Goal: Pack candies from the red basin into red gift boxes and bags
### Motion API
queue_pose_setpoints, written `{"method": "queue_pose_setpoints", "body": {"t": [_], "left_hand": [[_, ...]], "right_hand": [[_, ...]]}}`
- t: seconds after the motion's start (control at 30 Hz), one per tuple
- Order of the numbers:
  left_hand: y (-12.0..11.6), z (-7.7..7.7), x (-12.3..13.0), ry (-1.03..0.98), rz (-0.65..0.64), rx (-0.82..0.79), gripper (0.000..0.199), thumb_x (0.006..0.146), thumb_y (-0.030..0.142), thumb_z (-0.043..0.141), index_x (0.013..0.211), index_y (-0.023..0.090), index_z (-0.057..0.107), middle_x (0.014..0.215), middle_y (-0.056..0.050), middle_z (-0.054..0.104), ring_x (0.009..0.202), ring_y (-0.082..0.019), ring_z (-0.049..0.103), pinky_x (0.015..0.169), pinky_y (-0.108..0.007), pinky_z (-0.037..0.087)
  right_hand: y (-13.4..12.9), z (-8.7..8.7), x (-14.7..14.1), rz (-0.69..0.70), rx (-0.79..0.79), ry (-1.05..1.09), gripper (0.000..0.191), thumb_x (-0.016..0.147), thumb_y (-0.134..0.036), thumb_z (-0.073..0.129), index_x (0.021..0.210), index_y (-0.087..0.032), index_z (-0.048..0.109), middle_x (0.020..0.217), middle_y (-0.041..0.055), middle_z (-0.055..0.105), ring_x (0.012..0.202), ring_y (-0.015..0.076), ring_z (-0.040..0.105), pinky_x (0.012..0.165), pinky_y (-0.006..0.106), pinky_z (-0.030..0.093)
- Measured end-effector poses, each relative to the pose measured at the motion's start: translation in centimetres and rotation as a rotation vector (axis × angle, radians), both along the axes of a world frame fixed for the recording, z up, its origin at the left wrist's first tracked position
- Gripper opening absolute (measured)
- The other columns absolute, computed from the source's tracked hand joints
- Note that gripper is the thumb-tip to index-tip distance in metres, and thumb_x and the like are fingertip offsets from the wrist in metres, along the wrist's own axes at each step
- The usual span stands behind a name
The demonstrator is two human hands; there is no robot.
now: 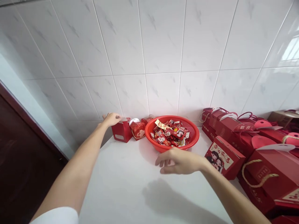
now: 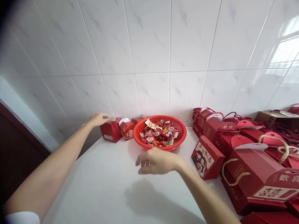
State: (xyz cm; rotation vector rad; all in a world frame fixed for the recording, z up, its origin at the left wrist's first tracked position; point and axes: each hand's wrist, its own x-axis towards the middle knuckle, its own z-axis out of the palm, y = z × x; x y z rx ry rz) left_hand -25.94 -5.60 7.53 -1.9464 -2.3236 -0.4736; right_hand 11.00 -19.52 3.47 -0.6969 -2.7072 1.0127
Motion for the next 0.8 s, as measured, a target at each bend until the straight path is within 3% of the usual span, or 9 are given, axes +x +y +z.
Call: {"method": "queue_pose_setpoints", "body": {"t": [0.1, 0.2, 0.3, 0.4, 0.57, 0.67, 0.8], "left_hand": [[-2.2, 1.4, -0.1, -0.207, -0.117, -0.045, 0.035, 0.070, 0.043, 0.059, 0.092, 0.020, 0.074, 0.091, -0.006, 0.075, 0.089, -0.029, 0.068, 0.077, -0.034, 0.051], [-5.3, 2.4, 1.3, -0.318, -0.257, -0.125, 0.043, 0.069, 0.054, 0.060, 0.091, 0.020, 0.073, 0.084, -0.003, 0.073, 0.076, -0.024, 0.066, 0.062, -0.029, 0.048], [-8.3, 2.1, 4.7, -0.287, -0.453, -0.188, 0.043, 0.073, 0.059, 0.059, 0.088, 0.020, 0.073, 0.088, -0.001, 0.073, 0.076, -0.022, 0.065, 0.064, -0.028, 0.047], [-10.5, 0.7, 9.2, -0.224, -0.642, -0.179, 0.036, 0.083, 0.050, 0.053, 0.088, 0.021, 0.072, 0.086, -0.001, 0.073, 0.078, -0.020, 0.065, 0.069, -0.028, 0.047], [-12.2, -1.7, 15.8, -0.221, -0.856, -0.117, 0.030, 0.092, 0.035, 0.047, 0.088, 0.020, 0.072, 0.090, -0.003, 0.073, 0.081, -0.020, 0.065, 0.074, -0.030, 0.048], [-12.2, -1.9, 17.8, -0.259, -0.907, -0.144, 0.030, 0.094, 0.035, 0.048, 0.089, 0.020, 0.073, 0.089, -0.004, 0.073, 0.080, -0.020, 0.065, 0.072, -0.030, 0.048], [-11.1, -0.9, 18.3, -0.368, -0.948, -0.314, 0.034, 0.089, 0.047, 0.063, 0.111, 0.022, 0.072, 0.107, -0.004, 0.075, 0.096, -0.022, 0.069, 0.081, -0.030, 0.052]], "right_hand": [[2.0, 1.3, 2.5, -0.099, 0.016, 0.169, 0.023, 0.091, -0.031, 0.061, 0.105, -0.016, 0.072, 0.100, 0.0072, 0.074, 0.088, 0.0184, 0.067, 0.078, 0.028, 0.051], [3.9, 2.0, 4.2, -0.242, -0.066, 0.362, 0.026, 0.088, -0.040, 0.065, 0.099, -0.017, 0.073, 0.096, 0.0067, 0.074, 0.087, 0.0198, 0.068, 0.077, 0.030, 0.054], [5.5, 1.9, 5.1, -0.387, -0.127, 0.537, 0.031, 0.082, -0.046, 0.070, 0.094, -0.017, 0.073, 0.091, 0.0070, 0.074, 0.082, 0.0195, 0.069, 0.075, 0.031, 0.055], [6.7, 1.4, 5.2, -0.487, -0.125, 0.641, 0.030, 0.077, -0.044, 0.074, 0.088, -0.017, 0.072, 0.086, 0.0064, 0.074, 0.073, 0.0174, 0.068, 0.073, 0.031, 0.055], [8.3, -0.1, 5.0, -0.565, -0.124, 0.711, 0.029, 0.073, -0.044, 0.073, 0.083, -0.017, 0.070, 0.081, 0.0051, 0.073, 0.068, 0.0163, 0.066, 0.070, 0.029, 0.053], [9.2, -1.2, 5.2, -0.614, -0.132, 0.727, 0.029, 0.072, -0.044, 0.072, 0.081, -0.017, 0.070, 0.084, 0.0063, 0.074, 0.070, 0.0175, 0.066, 0.069, 0.030, 0.054], [10.7, -2.6, 5.3, -0.670, -0.167, 0.767, 0.023, 0.070, -0.040, 0.072, 0.080, -0.019, 0.068, 0.086, 0.0067, 0.074, 0.071, 0.0184, 0.066, 0.067, 0.030, 0.054]]}}
